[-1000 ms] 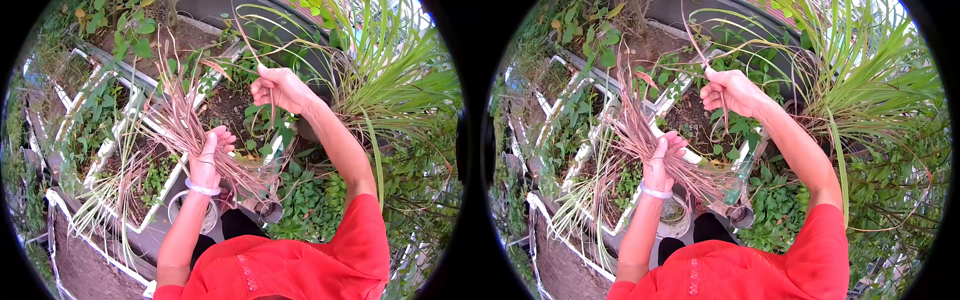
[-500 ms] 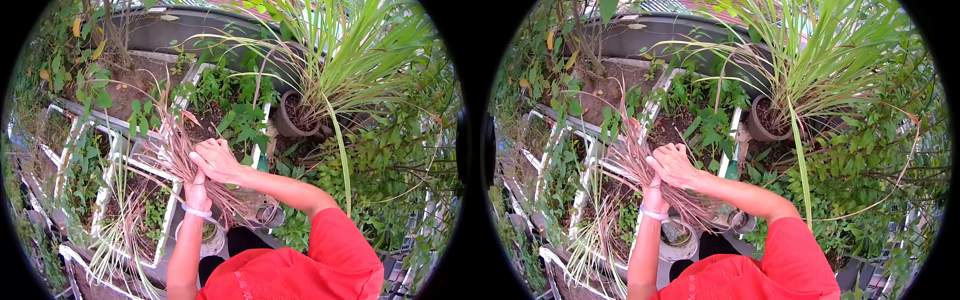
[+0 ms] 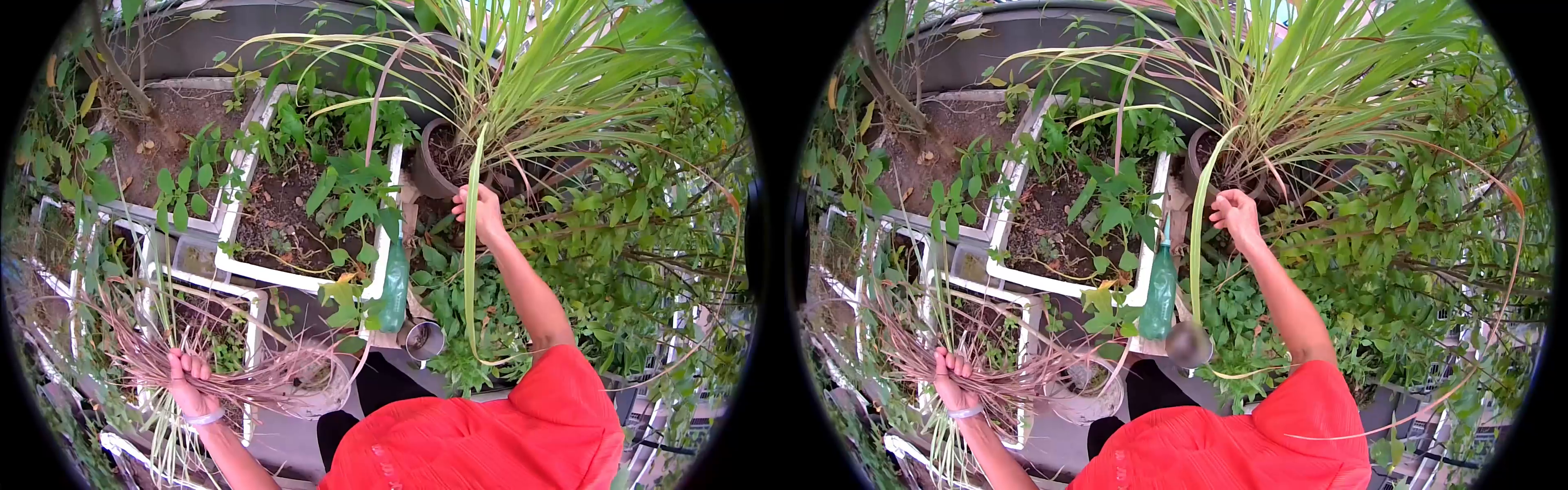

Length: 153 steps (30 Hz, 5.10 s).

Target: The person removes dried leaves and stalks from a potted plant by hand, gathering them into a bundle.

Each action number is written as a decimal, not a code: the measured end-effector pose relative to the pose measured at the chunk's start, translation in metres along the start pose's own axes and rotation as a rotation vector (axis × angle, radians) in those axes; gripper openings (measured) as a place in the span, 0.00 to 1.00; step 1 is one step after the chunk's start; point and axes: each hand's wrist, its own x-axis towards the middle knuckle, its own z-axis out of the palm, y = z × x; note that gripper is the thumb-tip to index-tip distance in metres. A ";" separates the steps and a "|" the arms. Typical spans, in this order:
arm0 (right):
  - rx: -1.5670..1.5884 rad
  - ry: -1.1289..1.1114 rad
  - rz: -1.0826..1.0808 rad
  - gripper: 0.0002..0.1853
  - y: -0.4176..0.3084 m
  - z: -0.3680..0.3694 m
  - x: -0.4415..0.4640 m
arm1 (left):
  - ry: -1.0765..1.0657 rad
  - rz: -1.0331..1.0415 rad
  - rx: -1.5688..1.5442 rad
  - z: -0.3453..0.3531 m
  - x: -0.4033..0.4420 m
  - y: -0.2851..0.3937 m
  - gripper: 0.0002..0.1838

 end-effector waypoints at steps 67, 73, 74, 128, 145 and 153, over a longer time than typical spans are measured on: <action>-0.872 0.552 -0.215 0.15 0.002 -0.075 0.061 | -0.143 -0.106 0.013 0.079 -0.040 -0.073 0.09; 0.009 0.396 -0.001 0.11 -0.013 -0.058 0.032 | -0.158 -0.131 0.002 0.087 -0.048 -0.078 0.09; 0.122 0.384 0.050 0.09 0.000 -0.058 0.037 | -0.172 -0.152 -0.014 0.091 -0.048 -0.079 0.09; -0.802 0.541 -1.145 0.19 -0.104 0.064 0.093 | -0.197 -0.316 0.063 0.107 -0.059 -0.142 0.11; -0.847 0.505 -0.916 0.13 -0.069 0.030 0.086 | -0.218 -0.321 0.091 0.113 -0.064 -0.142 0.10; -0.939 0.589 -1.092 0.06 -0.059 0.022 0.071 | -0.204 -0.304 0.104 0.110 -0.064 -0.143 0.10</action>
